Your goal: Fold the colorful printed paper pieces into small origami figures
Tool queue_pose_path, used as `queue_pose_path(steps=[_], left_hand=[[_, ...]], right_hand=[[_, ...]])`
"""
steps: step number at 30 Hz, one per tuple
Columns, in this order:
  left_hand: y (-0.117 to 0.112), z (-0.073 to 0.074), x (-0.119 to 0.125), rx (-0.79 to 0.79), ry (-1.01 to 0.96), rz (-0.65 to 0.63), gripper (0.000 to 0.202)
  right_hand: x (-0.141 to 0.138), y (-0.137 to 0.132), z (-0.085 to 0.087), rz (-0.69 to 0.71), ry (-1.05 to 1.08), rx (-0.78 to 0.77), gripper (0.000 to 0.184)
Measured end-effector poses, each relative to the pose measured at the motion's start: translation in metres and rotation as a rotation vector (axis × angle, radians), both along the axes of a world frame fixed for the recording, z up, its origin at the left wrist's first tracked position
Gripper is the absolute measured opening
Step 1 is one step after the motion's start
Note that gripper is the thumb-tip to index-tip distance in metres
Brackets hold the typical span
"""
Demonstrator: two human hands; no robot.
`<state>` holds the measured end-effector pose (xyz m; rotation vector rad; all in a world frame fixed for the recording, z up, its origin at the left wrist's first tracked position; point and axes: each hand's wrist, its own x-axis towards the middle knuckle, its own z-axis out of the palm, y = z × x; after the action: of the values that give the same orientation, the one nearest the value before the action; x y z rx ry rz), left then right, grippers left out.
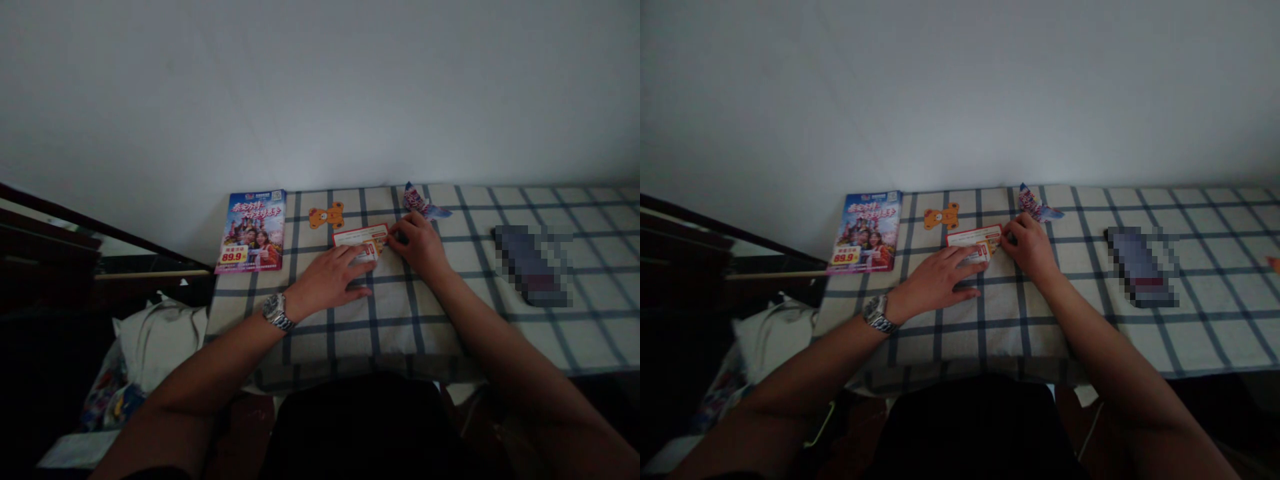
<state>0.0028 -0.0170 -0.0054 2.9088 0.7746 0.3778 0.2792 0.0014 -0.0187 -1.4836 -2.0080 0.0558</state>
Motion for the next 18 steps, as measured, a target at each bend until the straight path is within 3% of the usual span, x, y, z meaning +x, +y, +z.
queue_pose_path(steps=[9, 18], left_hand=[[0.0016, -0.0005, -0.0002, -0.002, 0.002, -0.003, 0.056], [0.0018, -0.001, 0.0, 0.005, -0.013, 0.002, 0.051]], right_hand=[[0.0037, 0.0048, -0.0003, -0.07, 0.043, 0.003, 0.005], [0.0017, -0.0033, 0.0, 0.055, -0.017, -0.007, 0.008]])
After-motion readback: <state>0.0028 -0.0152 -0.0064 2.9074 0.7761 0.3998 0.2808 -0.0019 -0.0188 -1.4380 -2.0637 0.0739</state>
